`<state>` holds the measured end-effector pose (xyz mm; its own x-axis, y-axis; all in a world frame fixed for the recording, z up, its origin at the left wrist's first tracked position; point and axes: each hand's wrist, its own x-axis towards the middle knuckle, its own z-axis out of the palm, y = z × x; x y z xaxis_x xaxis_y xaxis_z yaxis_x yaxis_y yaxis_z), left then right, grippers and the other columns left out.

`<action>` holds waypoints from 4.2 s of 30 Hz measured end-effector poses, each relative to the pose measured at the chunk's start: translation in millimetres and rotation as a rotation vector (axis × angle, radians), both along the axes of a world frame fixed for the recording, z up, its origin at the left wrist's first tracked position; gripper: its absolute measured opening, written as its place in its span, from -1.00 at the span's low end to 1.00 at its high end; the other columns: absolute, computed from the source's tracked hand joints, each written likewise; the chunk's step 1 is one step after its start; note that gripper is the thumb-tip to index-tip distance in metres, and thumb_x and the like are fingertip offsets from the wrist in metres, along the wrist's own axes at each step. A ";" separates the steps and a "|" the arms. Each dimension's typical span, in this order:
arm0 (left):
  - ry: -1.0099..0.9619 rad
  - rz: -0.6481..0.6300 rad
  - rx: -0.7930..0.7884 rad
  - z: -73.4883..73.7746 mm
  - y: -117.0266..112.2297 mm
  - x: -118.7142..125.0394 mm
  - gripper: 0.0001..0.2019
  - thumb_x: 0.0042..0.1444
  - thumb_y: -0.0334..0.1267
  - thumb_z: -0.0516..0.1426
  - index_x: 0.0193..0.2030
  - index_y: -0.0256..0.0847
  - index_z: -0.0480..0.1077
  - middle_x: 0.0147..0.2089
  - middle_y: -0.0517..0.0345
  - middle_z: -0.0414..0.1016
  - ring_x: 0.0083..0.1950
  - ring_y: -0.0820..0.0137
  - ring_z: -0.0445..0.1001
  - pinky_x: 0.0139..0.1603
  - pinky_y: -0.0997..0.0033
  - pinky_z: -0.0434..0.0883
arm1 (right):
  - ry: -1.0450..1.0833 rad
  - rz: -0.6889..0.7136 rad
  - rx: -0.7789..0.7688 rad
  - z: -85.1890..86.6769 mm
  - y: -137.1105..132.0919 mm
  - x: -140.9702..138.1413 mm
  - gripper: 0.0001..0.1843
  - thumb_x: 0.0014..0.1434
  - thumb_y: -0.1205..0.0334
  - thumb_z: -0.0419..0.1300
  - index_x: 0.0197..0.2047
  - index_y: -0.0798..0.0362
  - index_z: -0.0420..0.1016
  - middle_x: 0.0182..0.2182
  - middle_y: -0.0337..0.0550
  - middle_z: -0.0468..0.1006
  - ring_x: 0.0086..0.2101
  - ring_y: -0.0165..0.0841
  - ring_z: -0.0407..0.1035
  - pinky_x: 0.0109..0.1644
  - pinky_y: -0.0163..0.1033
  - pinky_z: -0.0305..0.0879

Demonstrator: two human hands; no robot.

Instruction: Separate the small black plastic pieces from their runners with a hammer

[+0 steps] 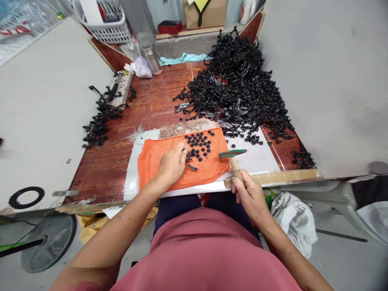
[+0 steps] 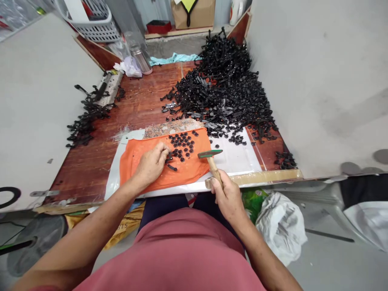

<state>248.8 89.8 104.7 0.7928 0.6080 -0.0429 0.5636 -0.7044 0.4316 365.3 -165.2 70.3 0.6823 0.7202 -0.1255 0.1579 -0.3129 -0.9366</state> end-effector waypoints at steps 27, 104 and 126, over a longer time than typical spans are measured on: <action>0.183 0.006 0.090 4.1 -2.6 3.5 -0.79 0.46 -0.24 -0.10 0.01 -0.20 0.33 -0.22 0.02 0.65 -0.18 0.20 0.64 -0.24 0.33 0.35 | -0.839 0.368 -0.280 52.7 62.7 12.5 -0.32 0.47 0.31 -0.03 0.57 -0.23 0.00 -0.18 -0.10 0.70 -0.30 -0.21 0.61 -0.21 -0.15 0.55; 0.014 -0.212 0.347 3.7 17.2 1.7 -0.70 0.42 -0.17 -0.04 -0.15 -0.17 0.50 -0.04 -0.06 0.43 0.02 0.13 0.31 0.21 -0.01 0.22 | 0.113 0.018 -0.021 -2.5 11.2 15.4 -0.74 0.35 0.07 0.15 0.04 -0.02 0.41 -0.42 -0.35 0.48 -0.64 -0.48 0.22 -0.61 -0.35 0.18; 0.066 -0.242 0.300 -3.5 22.4 3.1 -0.71 0.43 -0.15 -0.01 -0.18 -0.16 0.50 -0.06 -0.02 0.39 -0.02 0.16 0.29 0.04 0.14 0.25 | -0.672 0.354 -0.278 59.8 56.8 30.3 -0.39 0.46 0.22 -0.05 0.54 -0.16 0.13 -0.12 -0.10 0.71 -0.27 -0.23 0.59 -0.16 -0.19 0.47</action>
<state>251.9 112.2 101.3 0.9163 0.3969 0.0531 0.3851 -0.9098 0.1546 395.6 -108.3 130.1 0.4127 0.9106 0.0236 0.7928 -0.3463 -0.5016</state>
